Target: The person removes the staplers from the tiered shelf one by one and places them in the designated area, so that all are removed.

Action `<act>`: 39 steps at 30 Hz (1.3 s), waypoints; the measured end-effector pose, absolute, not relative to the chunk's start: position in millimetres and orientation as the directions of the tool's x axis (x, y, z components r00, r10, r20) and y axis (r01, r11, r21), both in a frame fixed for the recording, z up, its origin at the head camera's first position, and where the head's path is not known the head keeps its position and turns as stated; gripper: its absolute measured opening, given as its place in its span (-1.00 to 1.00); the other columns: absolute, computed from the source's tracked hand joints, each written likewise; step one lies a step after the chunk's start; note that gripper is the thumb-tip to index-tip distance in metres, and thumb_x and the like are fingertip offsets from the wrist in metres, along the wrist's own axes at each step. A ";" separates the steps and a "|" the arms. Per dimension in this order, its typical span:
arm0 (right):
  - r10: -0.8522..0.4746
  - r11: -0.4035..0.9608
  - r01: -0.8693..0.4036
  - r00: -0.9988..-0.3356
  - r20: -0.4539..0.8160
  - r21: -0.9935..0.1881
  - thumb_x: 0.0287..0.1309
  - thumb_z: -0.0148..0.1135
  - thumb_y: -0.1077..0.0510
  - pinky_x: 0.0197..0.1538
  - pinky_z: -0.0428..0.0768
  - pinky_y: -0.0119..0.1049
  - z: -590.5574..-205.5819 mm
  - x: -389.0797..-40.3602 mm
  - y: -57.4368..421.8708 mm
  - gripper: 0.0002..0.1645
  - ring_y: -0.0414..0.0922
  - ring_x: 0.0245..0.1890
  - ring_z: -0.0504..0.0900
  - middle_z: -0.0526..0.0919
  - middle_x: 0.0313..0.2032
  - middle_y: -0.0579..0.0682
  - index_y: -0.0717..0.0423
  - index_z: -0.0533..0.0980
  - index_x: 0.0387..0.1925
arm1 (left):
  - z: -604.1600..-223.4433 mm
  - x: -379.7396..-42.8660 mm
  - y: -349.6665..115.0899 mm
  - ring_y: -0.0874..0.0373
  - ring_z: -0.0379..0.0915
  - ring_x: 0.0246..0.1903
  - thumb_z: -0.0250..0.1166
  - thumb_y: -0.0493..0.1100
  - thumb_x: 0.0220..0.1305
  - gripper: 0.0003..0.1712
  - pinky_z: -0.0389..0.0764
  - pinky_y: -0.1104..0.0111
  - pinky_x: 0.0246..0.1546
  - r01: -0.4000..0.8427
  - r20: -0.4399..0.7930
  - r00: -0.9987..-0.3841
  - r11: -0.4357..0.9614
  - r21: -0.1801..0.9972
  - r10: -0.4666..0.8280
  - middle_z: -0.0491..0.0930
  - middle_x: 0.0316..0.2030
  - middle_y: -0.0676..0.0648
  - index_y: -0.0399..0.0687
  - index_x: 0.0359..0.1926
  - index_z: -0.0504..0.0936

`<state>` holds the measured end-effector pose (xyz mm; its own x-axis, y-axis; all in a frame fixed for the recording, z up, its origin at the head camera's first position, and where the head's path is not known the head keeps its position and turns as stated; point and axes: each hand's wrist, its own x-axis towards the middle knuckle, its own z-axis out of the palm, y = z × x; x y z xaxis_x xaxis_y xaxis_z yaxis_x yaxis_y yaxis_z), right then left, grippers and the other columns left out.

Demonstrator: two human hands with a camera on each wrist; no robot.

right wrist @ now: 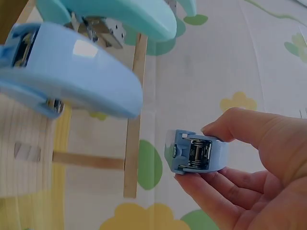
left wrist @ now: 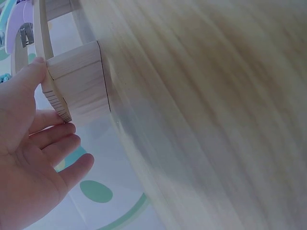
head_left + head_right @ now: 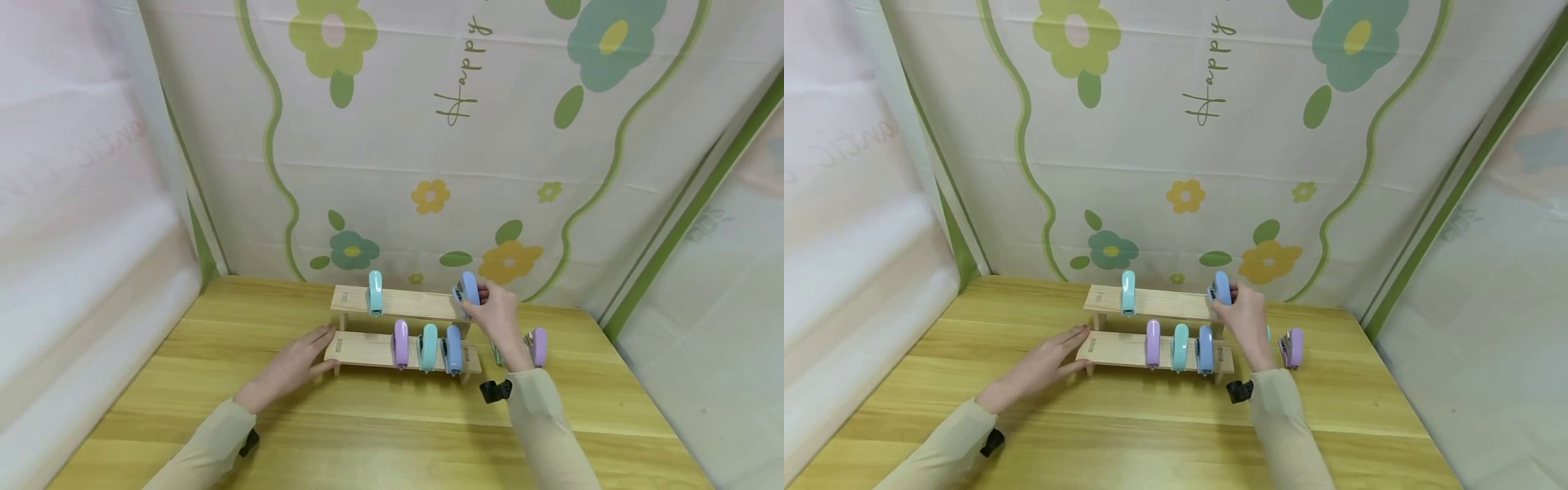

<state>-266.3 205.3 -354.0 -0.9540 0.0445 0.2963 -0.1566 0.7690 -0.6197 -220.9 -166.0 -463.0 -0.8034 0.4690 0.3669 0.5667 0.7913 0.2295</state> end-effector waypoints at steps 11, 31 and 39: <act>0.101 0.789 -0.121 -0.942 0.320 -0.603 0.14 0.30 0.16 -0.11 0.78 0.02 -355.8 -260.6 238.6 -0.48 0.24 -0.13 0.71 0.68 -0.09 0.41 0.45 0.52 0.06 | -461.3 -220.6 -166.5 -0.24 0.45 0.27 0.34 0.09 0.28 -0.20 0.60 0.02 0.21 0.547 0.340 -0.820 0.805 0.230 0.460 0.44 0.30 -0.37 -0.40 0.32 0.40; 0.212 0.814 -0.023 -0.919 0.334 -0.581 0.16 0.32 0.16 -0.15 0.77 0.05 -369.5 -243.2 301.5 -0.47 0.29 -0.13 0.69 0.66 -0.09 0.47 0.48 0.49 0.05 | -462.9 -221.4 -166.4 -0.24 0.46 0.26 0.34 0.09 0.28 -0.20 0.61 0.03 0.19 0.563 0.349 -0.808 0.798 0.215 0.475 0.45 0.29 -0.37 -0.41 0.32 0.40; 0.236 0.824 -0.003 -0.907 0.347 -0.567 0.11 0.36 0.19 -0.22 0.76 0.02 -381.6 -239.4 327.3 -0.48 0.29 -0.18 0.69 0.66 -0.14 0.48 0.51 0.50 0.00 | -464.0 -221.9 -165.9 -0.24 0.47 0.25 0.35 0.08 0.27 -0.20 0.62 0.04 0.17 0.569 0.359 -0.802 0.794 0.214 0.478 0.45 0.29 -0.38 -0.40 0.32 0.40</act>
